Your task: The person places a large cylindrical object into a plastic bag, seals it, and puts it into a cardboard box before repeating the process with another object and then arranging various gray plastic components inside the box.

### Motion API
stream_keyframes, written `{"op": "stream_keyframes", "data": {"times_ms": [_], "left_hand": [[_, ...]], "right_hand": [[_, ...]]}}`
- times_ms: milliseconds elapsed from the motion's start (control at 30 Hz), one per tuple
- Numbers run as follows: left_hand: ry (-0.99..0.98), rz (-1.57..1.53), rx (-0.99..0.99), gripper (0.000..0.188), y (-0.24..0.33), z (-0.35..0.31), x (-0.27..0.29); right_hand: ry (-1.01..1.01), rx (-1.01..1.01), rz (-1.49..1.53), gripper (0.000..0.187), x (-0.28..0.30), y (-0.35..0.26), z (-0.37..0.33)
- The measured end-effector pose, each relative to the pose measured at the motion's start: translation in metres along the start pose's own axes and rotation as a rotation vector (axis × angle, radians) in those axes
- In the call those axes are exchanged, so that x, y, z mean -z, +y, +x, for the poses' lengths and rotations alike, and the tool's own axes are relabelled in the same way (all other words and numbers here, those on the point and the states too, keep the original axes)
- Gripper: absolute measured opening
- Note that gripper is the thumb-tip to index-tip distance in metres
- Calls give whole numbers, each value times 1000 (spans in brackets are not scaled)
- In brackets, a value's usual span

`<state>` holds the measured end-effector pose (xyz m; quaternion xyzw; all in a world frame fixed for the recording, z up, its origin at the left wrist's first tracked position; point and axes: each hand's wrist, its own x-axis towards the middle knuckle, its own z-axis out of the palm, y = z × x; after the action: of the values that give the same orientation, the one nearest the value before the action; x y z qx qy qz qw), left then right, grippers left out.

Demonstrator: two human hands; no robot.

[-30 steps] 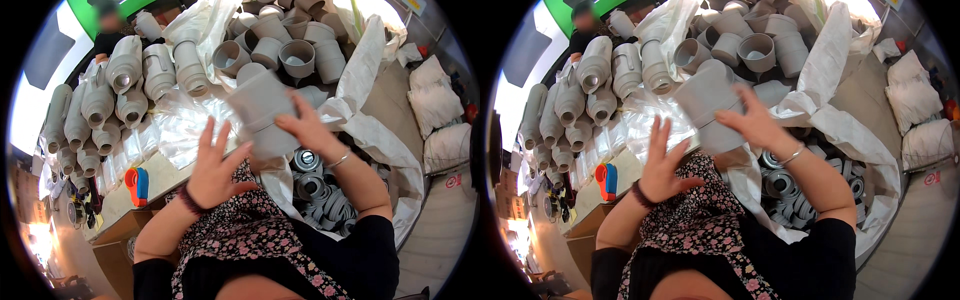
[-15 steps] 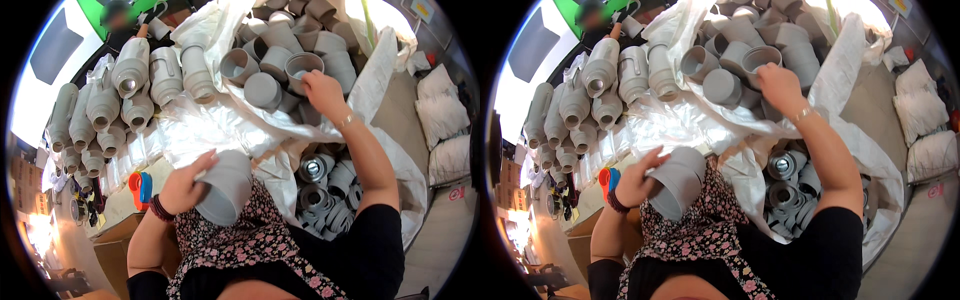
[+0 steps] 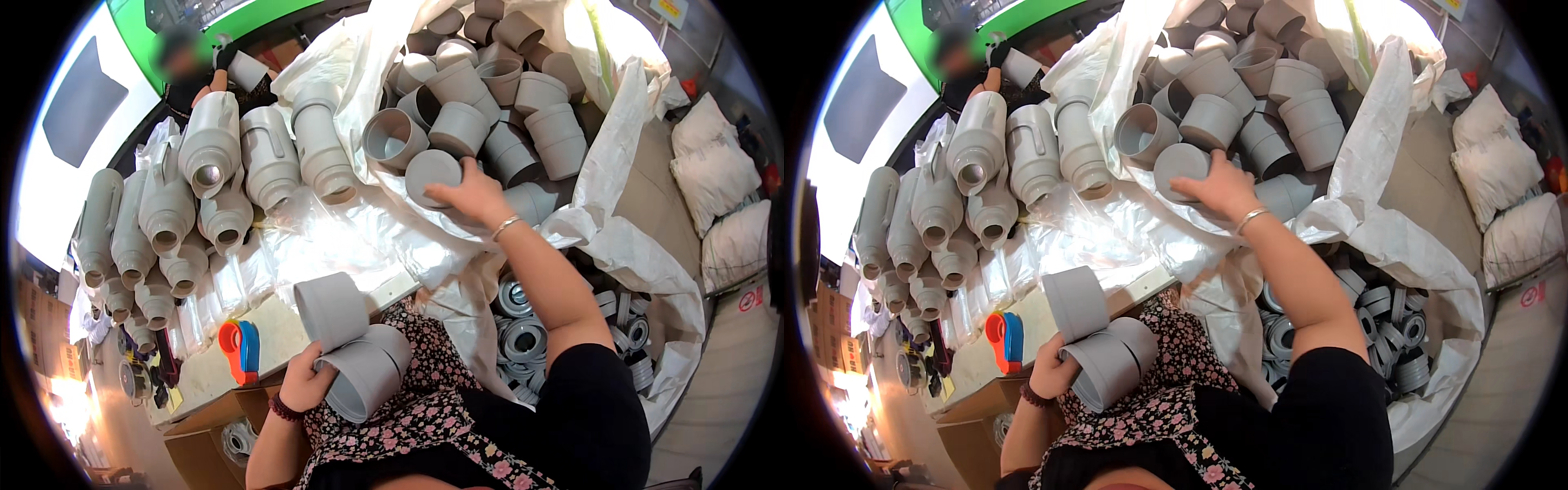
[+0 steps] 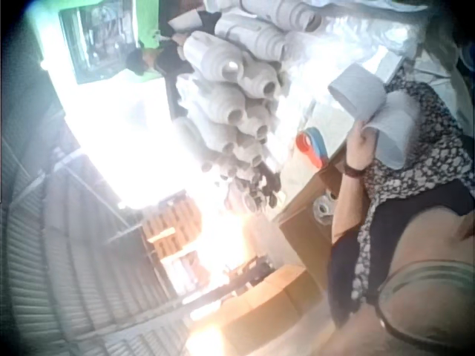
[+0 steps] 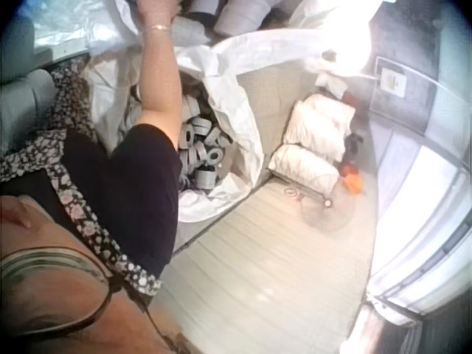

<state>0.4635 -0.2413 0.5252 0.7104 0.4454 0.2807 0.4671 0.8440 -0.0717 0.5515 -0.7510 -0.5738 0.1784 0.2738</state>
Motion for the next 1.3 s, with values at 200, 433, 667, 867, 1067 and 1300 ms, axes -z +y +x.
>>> {"op": "stream_keyframes", "data": {"times_ms": [200, 433, 667, 867, 1067, 1300], "left_hand": [[175, -25, 123, 36, -15, -53, 25], [397, -205, 143, 38, -15, -84, 41], [535, -131, 103, 38, -10, -147, 54], [675, -130, 47, 43, -19, -198, 63], [1023, -270, 134, 45, -21, -316, 66], [1501, -561, 115, 47, -123, -387, 45]], "right_hand": [[86, 199, 281, 96, 13, 3, -15], [-569, -249, 1026, 57, 58, 43, 50], [-668, -331, 822, 60, 40, 27, 30], [-538, -479, 852, 56, 29, 28, 21], [-358, -168, 853, 52, 122, 10, -27], [-672, 240, 1009, 43, 47, -54, -96]]}}
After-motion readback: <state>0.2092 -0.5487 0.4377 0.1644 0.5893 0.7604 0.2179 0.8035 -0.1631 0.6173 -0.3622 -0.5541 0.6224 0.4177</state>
